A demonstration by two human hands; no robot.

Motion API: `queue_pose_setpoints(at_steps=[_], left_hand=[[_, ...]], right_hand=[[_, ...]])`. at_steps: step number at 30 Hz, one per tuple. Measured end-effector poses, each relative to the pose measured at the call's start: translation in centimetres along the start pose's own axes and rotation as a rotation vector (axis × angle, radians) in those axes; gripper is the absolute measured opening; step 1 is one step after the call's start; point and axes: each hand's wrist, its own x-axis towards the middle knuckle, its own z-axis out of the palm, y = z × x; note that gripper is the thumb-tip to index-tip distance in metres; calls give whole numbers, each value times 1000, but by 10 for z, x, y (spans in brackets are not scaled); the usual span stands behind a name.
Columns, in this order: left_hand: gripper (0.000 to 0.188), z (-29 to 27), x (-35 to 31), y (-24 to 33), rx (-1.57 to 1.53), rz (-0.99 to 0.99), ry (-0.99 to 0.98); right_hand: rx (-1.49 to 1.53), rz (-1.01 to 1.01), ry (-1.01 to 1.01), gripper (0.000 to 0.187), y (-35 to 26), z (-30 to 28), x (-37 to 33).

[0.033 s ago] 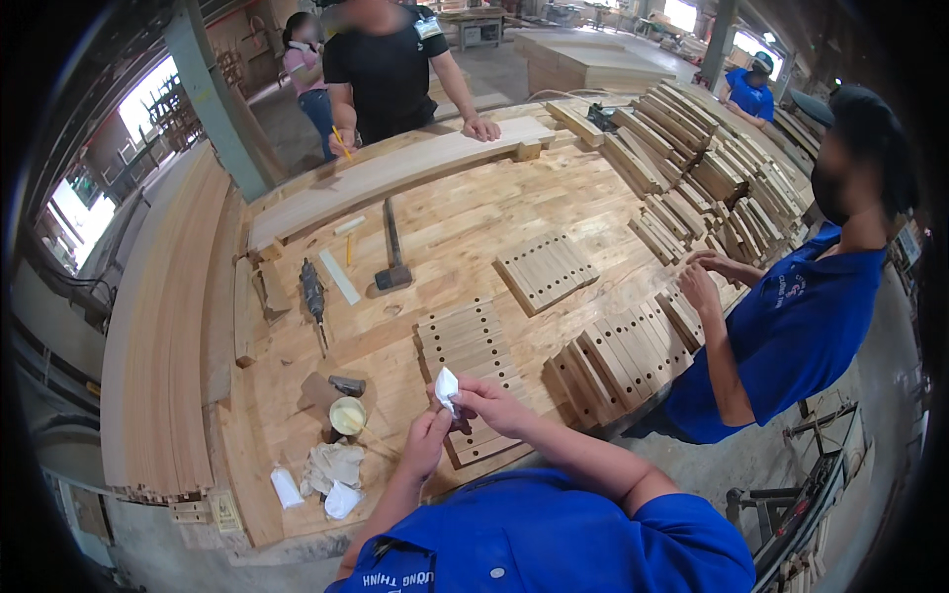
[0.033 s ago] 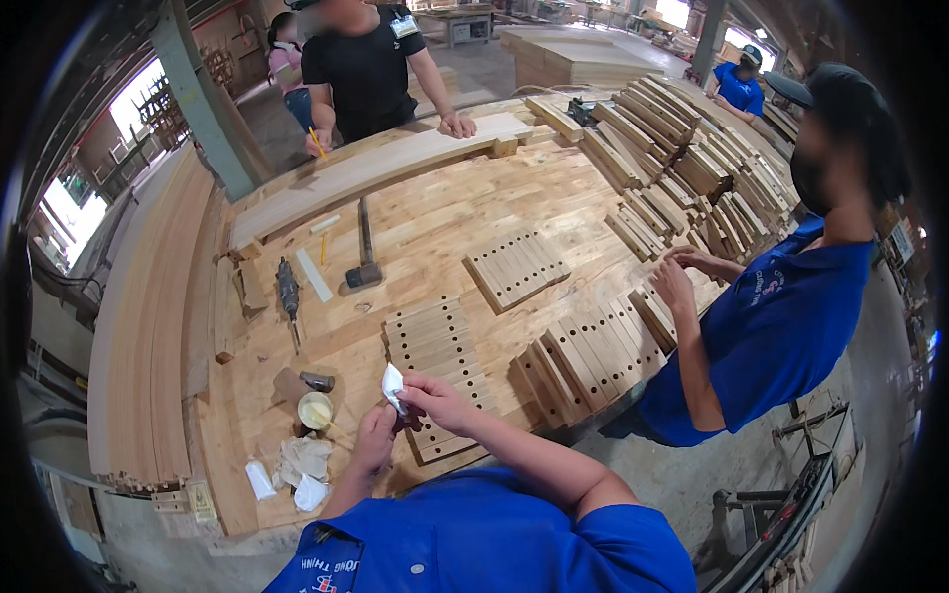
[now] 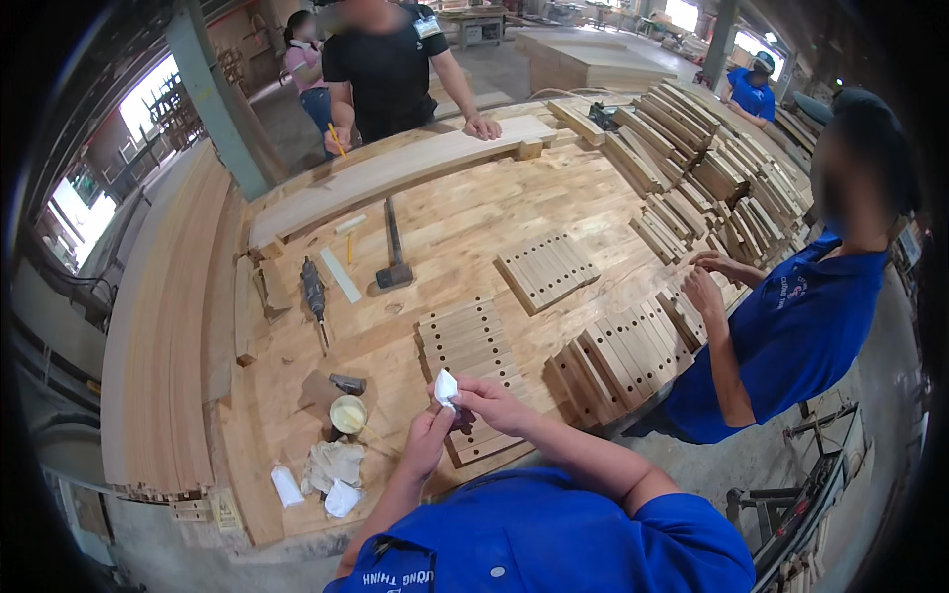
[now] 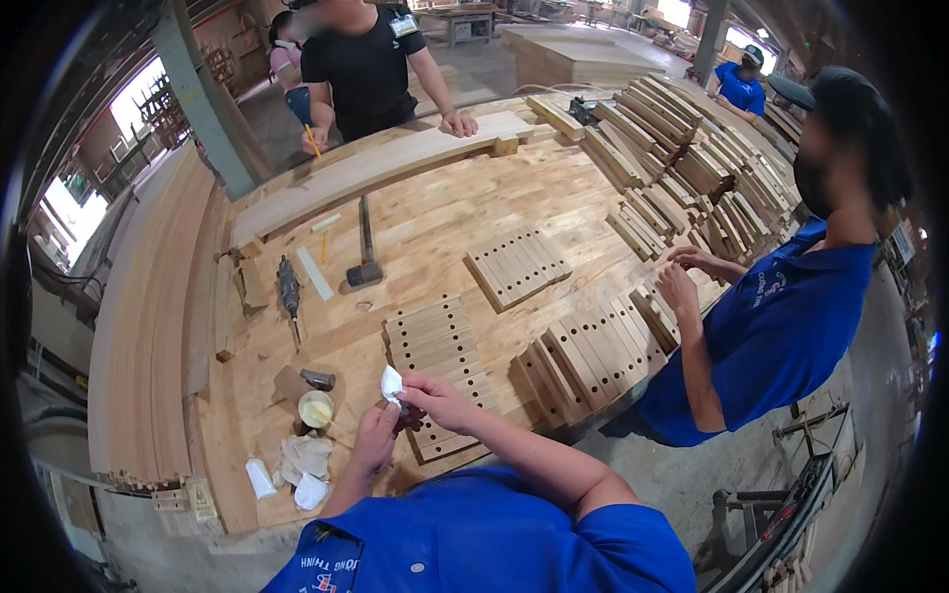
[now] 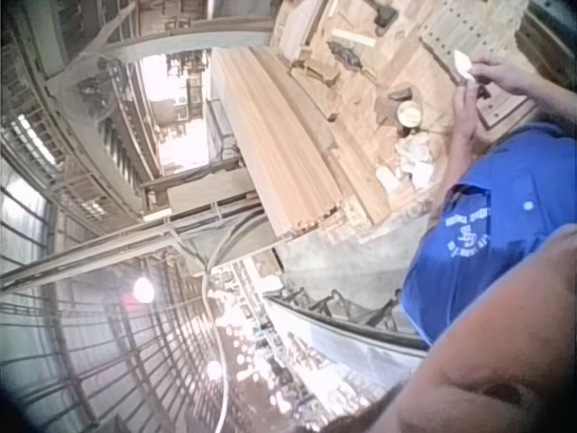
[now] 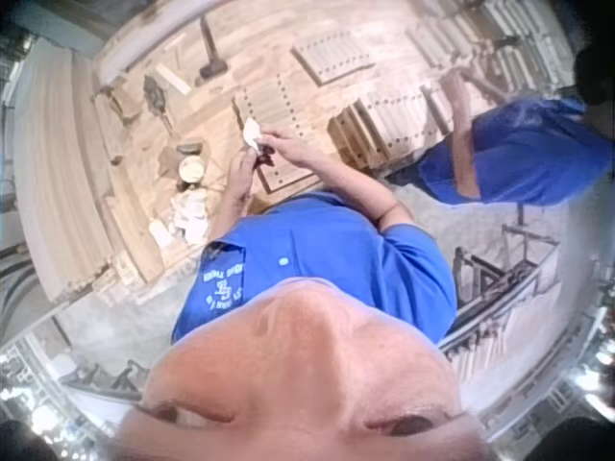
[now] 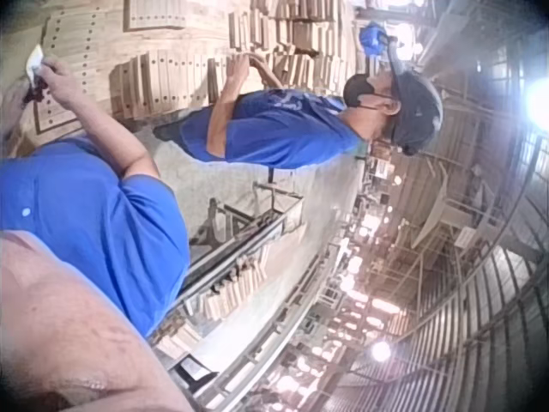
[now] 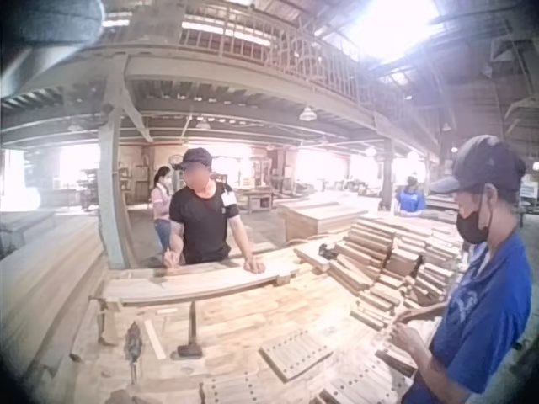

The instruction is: The person applies glue into pre-drilled holes on small wooden slats using a small brush and a container of glue. They then insert small wooden dowels into the glued holes and wipe excess glue with a cloth. The process is repeated for multiple slats on a workbench.

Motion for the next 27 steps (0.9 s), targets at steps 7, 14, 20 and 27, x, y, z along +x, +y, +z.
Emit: queue_pose_setpoints(at_steps=[7,14,20,27], left_hand=[[18,4,2,-8,266,256,246],[19,10,16,-6,622,398,240],[28,3,12,-3,-92,-78,-11],[24,9,16,-20,170,133,211]], right_hand=[[35,-136,184,31,0,27,3],[342,-138,334,25,15,16,5],[409,96,133,27,-5,-1,2],[330,-102,369,24,11,17,6]])
